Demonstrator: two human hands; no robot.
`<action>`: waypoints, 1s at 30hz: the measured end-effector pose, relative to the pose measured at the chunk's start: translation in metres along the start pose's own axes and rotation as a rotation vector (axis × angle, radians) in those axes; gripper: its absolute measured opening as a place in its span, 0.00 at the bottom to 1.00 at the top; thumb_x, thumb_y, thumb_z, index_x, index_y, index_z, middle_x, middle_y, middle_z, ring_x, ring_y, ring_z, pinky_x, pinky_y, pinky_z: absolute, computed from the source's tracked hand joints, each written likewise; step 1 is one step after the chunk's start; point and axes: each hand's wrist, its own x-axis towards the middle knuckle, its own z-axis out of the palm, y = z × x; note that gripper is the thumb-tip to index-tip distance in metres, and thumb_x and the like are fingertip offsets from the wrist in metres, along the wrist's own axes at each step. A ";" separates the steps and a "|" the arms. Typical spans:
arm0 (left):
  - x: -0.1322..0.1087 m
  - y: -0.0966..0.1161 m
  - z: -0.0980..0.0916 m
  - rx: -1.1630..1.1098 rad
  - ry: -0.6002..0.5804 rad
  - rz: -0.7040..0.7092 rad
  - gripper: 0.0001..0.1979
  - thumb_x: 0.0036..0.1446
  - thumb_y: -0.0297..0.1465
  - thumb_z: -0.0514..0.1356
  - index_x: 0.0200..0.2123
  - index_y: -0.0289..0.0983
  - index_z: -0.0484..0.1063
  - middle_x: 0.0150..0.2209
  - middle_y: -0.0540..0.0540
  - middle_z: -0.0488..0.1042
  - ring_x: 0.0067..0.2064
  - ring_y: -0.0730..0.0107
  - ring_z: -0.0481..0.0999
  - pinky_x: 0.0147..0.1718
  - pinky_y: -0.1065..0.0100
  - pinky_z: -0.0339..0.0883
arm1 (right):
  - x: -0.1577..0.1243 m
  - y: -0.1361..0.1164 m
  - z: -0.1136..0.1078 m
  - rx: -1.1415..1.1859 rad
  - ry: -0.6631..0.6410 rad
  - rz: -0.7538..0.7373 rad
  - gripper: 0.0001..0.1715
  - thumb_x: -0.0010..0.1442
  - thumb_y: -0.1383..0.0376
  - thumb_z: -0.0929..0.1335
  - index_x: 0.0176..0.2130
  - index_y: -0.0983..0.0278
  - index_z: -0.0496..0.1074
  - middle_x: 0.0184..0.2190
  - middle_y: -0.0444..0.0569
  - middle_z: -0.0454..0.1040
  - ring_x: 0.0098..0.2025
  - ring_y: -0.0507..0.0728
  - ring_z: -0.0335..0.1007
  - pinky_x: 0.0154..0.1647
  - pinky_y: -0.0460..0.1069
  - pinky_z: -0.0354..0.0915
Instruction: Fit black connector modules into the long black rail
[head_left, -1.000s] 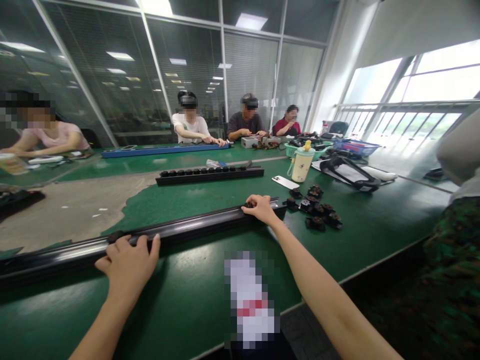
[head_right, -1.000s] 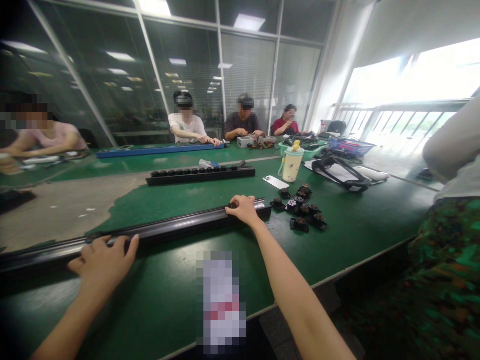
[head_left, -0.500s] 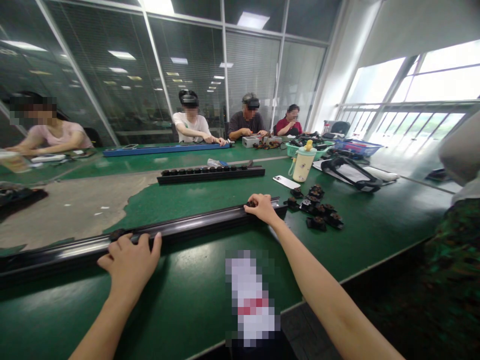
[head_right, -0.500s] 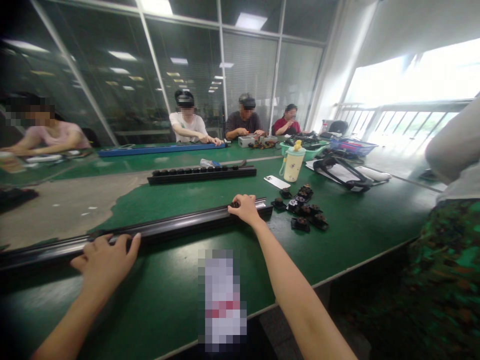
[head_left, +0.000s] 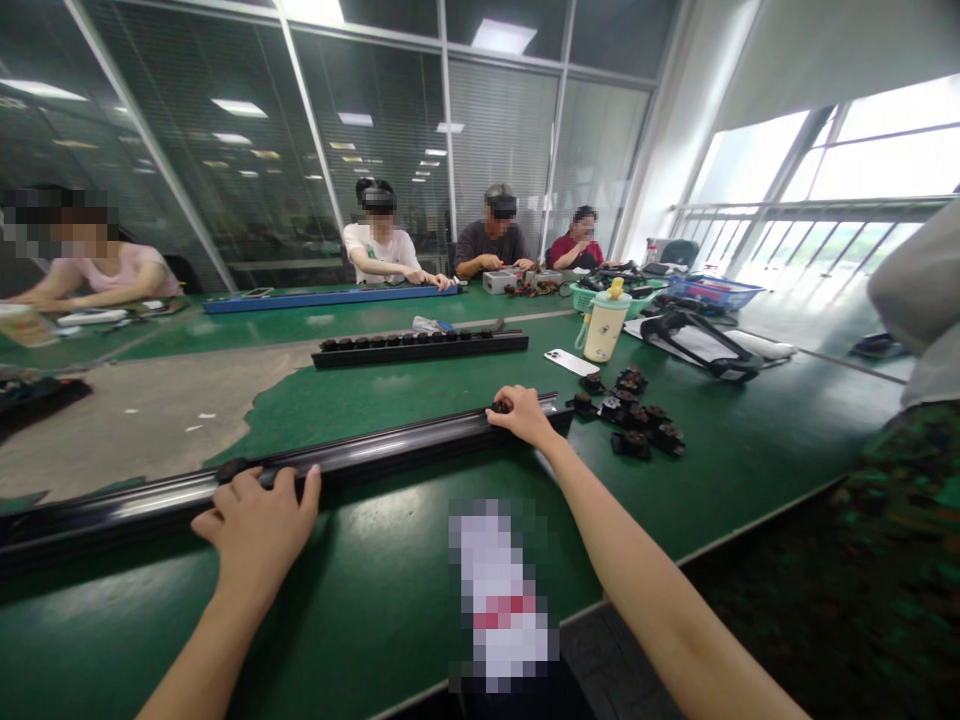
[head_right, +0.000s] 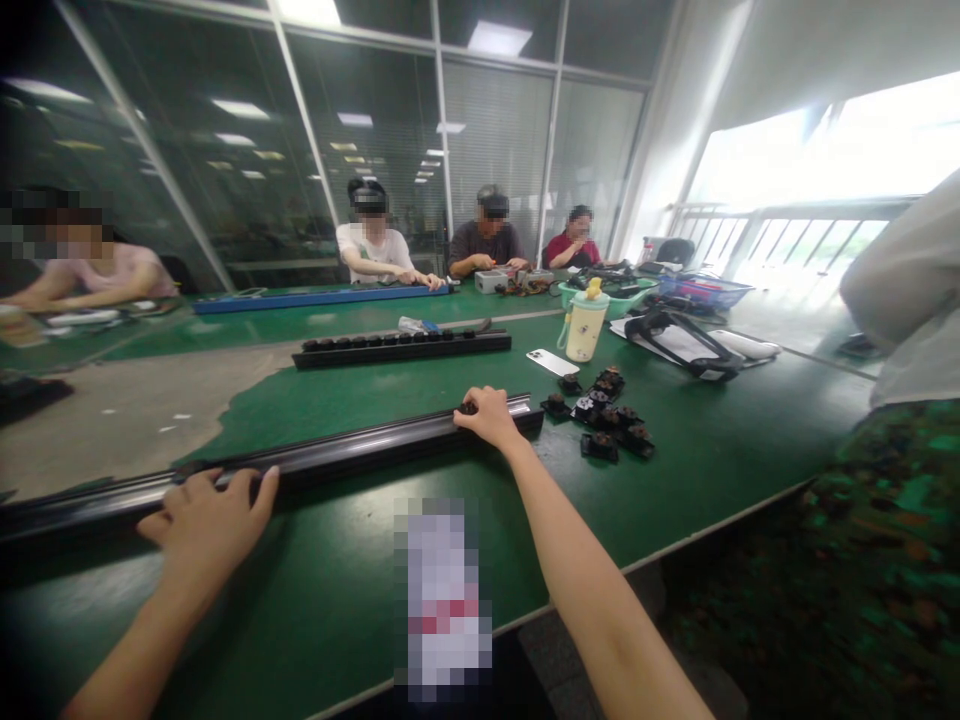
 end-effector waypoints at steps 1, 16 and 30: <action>0.000 0.000 0.000 0.017 0.023 0.003 0.32 0.66 0.47 0.39 0.51 0.32 0.75 0.61 0.25 0.58 0.56 0.33 0.58 0.46 0.43 0.53 | 0.000 0.000 0.001 0.012 0.004 0.012 0.12 0.55 0.57 0.72 0.31 0.62 0.70 0.29 0.44 0.71 0.36 0.56 0.65 0.46 0.52 0.52; 0.003 -0.003 0.005 0.086 0.025 -0.015 0.32 0.67 0.48 0.38 0.52 0.36 0.74 0.61 0.29 0.59 0.56 0.38 0.59 0.47 0.47 0.55 | 0.000 0.003 0.002 0.029 0.013 0.041 0.10 0.54 0.60 0.72 0.31 0.62 0.70 0.30 0.44 0.71 0.38 0.56 0.65 0.47 0.52 0.51; 0.000 -0.001 0.003 0.117 0.053 -0.004 0.31 0.67 0.48 0.40 0.51 0.36 0.75 0.60 0.29 0.60 0.55 0.40 0.60 0.46 0.49 0.56 | 0.000 0.002 -0.006 -0.084 0.016 -0.036 0.12 0.54 0.57 0.73 0.31 0.62 0.71 0.29 0.45 0.72 0.36 0.56 0.66 0.49 0.54 0.51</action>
